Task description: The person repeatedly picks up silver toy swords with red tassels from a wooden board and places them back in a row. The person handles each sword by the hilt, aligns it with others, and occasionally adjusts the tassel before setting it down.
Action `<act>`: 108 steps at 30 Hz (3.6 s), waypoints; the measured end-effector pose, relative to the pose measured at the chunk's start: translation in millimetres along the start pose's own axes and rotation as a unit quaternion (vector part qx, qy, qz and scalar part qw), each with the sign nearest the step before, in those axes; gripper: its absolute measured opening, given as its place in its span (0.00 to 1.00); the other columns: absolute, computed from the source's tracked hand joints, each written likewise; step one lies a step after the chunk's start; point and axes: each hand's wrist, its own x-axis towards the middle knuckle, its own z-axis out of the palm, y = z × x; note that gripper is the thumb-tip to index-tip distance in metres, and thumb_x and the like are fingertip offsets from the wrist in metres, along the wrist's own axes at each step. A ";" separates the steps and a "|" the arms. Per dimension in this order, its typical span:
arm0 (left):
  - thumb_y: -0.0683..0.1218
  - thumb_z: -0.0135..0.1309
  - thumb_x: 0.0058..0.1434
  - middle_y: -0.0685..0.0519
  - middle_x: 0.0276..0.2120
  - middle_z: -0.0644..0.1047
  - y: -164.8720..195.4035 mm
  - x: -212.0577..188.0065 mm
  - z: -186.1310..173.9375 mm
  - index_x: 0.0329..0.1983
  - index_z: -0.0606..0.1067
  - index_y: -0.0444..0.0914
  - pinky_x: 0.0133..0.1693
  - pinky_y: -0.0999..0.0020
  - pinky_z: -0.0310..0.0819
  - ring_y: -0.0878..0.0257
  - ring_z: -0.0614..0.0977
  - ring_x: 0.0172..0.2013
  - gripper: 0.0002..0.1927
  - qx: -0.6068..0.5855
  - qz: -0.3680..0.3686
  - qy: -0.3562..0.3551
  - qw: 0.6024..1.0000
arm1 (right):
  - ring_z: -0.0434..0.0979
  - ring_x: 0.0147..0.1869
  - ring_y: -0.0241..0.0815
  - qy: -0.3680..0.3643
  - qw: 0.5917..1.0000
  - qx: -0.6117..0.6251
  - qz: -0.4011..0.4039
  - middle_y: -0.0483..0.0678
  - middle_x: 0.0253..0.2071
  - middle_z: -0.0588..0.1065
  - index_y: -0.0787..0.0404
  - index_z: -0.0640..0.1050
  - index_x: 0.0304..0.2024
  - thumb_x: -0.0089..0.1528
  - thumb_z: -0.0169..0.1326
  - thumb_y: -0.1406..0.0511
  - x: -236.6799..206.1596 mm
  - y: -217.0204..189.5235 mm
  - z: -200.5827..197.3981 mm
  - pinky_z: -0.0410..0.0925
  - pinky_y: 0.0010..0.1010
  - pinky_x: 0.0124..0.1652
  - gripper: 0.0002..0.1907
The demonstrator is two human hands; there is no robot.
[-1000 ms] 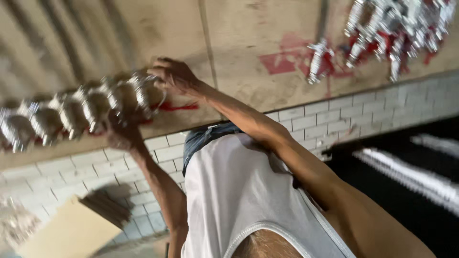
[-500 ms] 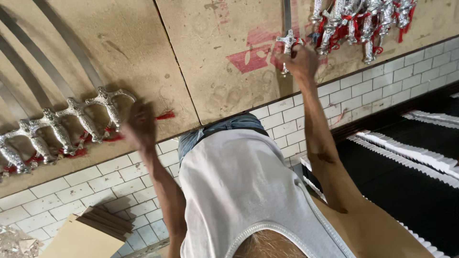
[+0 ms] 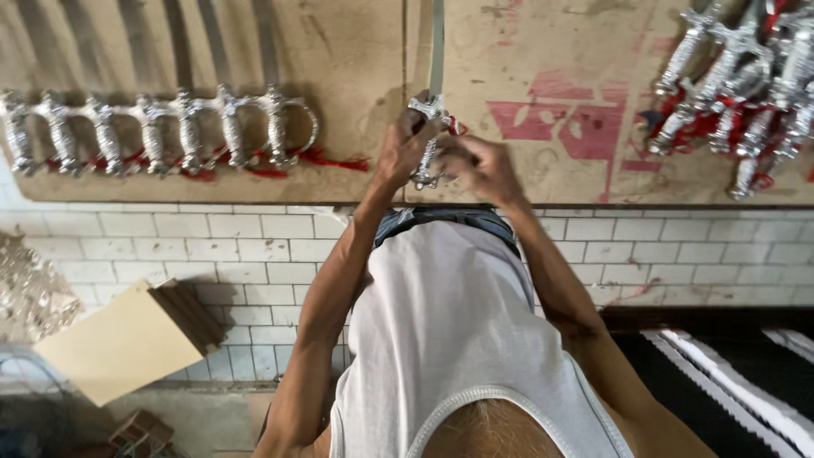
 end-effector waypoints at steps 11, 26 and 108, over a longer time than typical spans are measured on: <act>0.43 0.55 0.68 0.49 0.52 0.79 25.8 -33.0 -62.2 0.70 0.67 0.30 0.53 0.69 0.76 0.65 0.79 0.52 0.28 -0.124 0.015 0.000 0.992 | 0.78 0.53 0.53 -0.201 0.841 0.501 0.038 0.65 0.52 0.78 0.79 0.74 0.60 0.67 0.47 0.60 63.9 12.7 30.8 0.67 0.43 0.56 0.29; 0.43 0.54 0.70 0.41 0.55 0.74 36.1 -59.1 -107.9 0.74 0.56 0.32 0.55 0.43 0.82 0.49 0.79 0.58 0.32 -0.328 0.146 0.129 0.924 | 0.84 0.39 0.51 -0.329 0.893 0.308 0.018 0.62 0.44 0.79 0.78 0.69 0.65 0.70 0.48 0.70 59.8 -30.5 74.9 0.79 0.40 0.41 0.22; 0.50 0.64 0.59 0.49 0.44 0.78 27.1 -101.4 -178.3 0.41 0.79 0.38 0.40 0.58 0.77 0.56 0.78 0.42 0.13 0.505 0.114 0.333 0.788 | 0.81 0.42 0.50 0.002 0.859 -0.418 -0.296 0.52 0.41 0.81 0.63 0.83 0.44 0.53 0.67 0.69 124.9 -50.0 146.9 0.74 0.38 0.43 0.16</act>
